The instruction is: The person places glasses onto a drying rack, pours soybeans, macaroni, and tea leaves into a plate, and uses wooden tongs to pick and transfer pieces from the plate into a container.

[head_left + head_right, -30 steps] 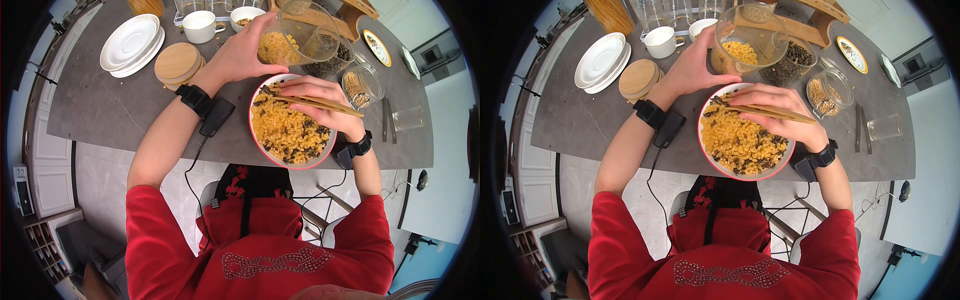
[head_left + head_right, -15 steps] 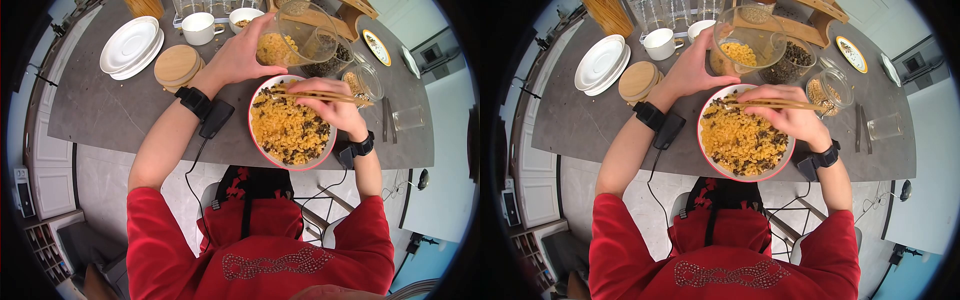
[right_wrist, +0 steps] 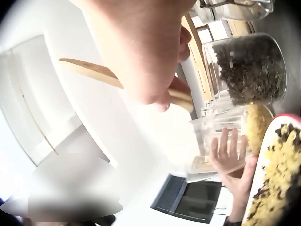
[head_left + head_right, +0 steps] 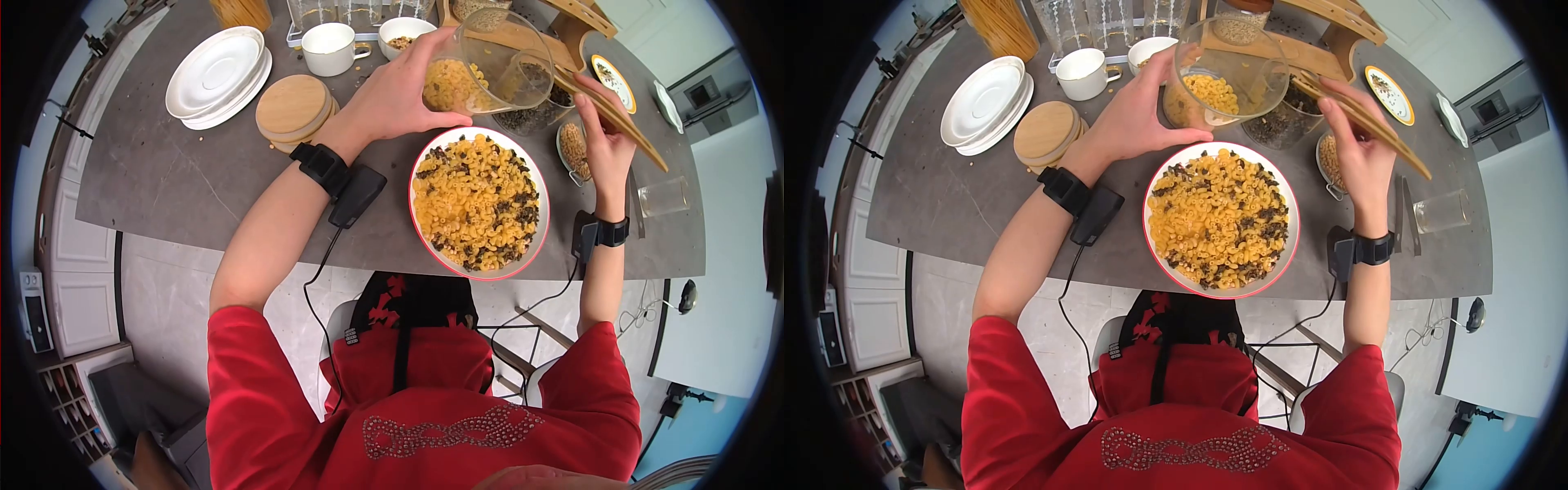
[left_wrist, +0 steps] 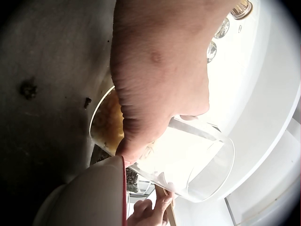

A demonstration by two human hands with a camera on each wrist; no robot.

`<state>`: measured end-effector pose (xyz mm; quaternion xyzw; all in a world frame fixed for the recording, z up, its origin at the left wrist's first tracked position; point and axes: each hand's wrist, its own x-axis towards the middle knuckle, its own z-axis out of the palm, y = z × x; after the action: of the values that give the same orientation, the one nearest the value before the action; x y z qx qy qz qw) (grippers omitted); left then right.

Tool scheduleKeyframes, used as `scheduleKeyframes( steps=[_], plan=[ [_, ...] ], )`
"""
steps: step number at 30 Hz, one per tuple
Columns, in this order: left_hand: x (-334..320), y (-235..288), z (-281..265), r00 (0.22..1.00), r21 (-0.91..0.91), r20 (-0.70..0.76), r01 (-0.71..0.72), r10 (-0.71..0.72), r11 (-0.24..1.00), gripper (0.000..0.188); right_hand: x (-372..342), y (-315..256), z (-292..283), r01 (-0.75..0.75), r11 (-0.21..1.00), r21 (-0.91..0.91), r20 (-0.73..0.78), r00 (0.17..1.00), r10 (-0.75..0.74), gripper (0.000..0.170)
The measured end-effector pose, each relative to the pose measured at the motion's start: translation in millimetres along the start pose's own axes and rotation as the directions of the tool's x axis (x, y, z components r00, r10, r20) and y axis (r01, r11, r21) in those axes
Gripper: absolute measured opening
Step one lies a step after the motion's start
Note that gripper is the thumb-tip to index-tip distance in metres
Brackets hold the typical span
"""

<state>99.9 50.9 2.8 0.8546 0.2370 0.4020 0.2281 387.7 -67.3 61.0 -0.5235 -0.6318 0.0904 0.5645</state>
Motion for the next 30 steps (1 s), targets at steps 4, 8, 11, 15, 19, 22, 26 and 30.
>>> scheduleKeyframes(
  steps=[4, 8, 11, 15, 19, 22, 26, 30],
  plan=[
    [-0.9, -0.4, 0.2, 1.000, 0.004, -0.003, 0.005, -0.005, 1.000, 0.112, -11.5, -13.1, -1.4, -0.021, 1.000, -0.012, 0.049, 0.999, 0.021, 0.021],
    [0.5, -2.7, 0.6, 1.000, -0.003, -0.004, -0.005, 0.005, 1.000, 0.112, -15.0, -11.1, -3.7, 0.155, 0.980, 0.126, 0.345, 0.919, -0.189, 0.017],
    [0.1, -6.9, 5.2, 0.993, 0.063, -0.066, -0.090, 0.094, 0.994, 0.112, -16.4, -23.9, 10.5, 0.152, 0.982, 0.112, 0.548, 0.815, -0.189, 0.019],
    [-0.2, -5.8, 2.6, 0.997, 0.044, -0.043, -0.068, 0.070, 0.997, 0.113, -22.3, -21.4, 31.6, 0.224, 0.964, 0.141, 0.623, 0.737, -0.262, 0.023],
    [-0.8, -8.6, 3.1, 0.996, 0.068, -0.049, -0.073, 0.076, 0.995, 0.114, -24.6, -20.7, 38.0, 0.269, 0.949, 0.165, 0.638, 0.704, -0.311, 0.023],
    [0.5, -8.9, 3.1, 0.991, 0.069, -0.068, -0.115, 0.119, 0.991, 0.114, -24.9, -20.4, 36.4, 0.219, 0.970, 0.106, 0.683, 0.693, -0.231, 0.025],
    [-0.7, -7.3, 2.7, 0.995, 0.059, -0.056, -0.083, 0.086, 0.995, 0.113, -25.5, -22.8, 35.5, 0.140, 0.990, 0.029, 0.679, 0.724, -0.122, 0.021],
    [0.1, -3.9, 2.2, 0.998, 0.040, -0.039, -0.054, 0.056, 0.998, 0.111, -25.0, -25.2, 25.4, 0.140, 0.988, 0.068, 0.603, 0.783, -0.152, 0.017]
  ],
)
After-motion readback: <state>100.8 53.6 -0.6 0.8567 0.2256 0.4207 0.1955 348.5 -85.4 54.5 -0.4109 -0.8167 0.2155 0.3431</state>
